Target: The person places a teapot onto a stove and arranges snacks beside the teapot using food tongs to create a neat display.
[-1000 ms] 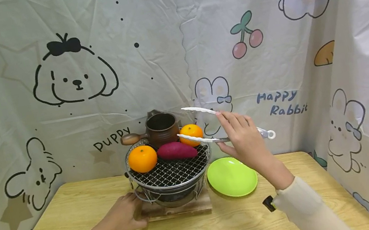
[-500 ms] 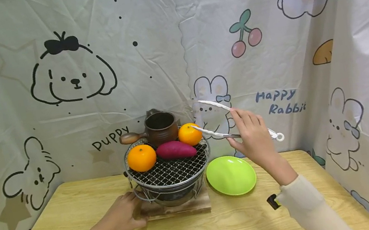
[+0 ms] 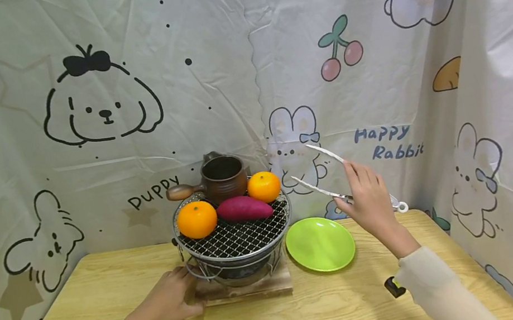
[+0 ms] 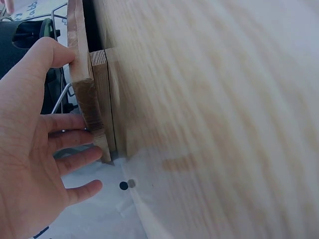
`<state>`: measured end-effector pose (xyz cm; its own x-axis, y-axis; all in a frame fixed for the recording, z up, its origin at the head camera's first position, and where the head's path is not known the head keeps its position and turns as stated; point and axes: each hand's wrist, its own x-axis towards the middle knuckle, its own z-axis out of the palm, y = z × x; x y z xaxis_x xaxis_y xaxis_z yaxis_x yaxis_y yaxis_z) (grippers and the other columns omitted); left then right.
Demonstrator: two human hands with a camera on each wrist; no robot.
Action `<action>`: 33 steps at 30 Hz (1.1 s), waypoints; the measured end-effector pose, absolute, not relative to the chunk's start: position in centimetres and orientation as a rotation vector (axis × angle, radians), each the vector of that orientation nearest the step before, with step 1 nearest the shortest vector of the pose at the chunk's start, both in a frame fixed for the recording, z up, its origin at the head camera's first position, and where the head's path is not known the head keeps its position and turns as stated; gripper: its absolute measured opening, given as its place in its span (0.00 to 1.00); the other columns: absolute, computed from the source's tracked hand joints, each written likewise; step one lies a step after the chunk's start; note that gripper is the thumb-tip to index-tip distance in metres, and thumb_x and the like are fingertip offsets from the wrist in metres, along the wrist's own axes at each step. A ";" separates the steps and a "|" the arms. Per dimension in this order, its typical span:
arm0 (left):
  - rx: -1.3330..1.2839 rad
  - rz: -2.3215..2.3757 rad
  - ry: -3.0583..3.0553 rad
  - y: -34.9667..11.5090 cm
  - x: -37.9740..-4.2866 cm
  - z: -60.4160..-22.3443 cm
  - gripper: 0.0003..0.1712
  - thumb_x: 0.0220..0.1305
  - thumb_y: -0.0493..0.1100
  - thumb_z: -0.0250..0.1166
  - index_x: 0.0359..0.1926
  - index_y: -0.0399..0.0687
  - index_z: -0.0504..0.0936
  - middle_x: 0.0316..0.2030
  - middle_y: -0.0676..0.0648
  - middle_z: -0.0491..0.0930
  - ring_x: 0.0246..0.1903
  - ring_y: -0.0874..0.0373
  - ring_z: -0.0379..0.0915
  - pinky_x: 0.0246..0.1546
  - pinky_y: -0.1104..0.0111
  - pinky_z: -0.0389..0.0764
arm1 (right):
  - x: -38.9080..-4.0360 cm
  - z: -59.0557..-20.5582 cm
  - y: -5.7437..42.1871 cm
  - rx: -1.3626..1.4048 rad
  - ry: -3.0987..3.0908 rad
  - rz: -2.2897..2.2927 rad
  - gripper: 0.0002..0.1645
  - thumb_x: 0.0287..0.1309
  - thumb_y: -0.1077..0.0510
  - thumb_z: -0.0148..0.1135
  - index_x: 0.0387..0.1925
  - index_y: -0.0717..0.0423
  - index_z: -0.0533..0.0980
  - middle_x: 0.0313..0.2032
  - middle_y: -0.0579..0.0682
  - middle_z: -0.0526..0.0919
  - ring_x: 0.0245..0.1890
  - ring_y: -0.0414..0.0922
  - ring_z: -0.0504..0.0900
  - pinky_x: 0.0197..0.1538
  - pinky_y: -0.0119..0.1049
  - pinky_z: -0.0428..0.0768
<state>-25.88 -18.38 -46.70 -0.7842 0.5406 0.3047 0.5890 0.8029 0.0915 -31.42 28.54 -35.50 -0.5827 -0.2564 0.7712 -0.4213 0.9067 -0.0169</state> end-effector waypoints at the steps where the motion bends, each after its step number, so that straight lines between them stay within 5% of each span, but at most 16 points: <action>1: -0.872 -0.262 -2.724 -18.4 -25.9 -46.7 0.49 0.49 0.61 0.69 0.69 0.37 0.73 0.65 0.38 0.77 0.55 0.42 0.76 0.54 0.47 0.79 | -31.5 -35.7 28.7 0.477 -2.223 0.249 0.51 0.43 0.60 0.80 0.68 0.71 0.66 0.61 0.69 0.73 0.61 0.67 0.71 0.62 0.68 0.71; 33: -0.876 -0.245 -2.724 -18.4 -25.8 -46.6 0.49 0.50 0.61 0.69 0.68 0.36 0.73 0.65 0.36 0.76 0.56 0.41 0.77 0.57 0.46 0.79 | -31.7 -40.3 32.6 0.203 -2.463 0.219 0.52 0.39 0.54 0.82 0.61 0.77 0.65 0.54 0.76 0.72 0.52 0.71 0.73 0.53 0.66 0.77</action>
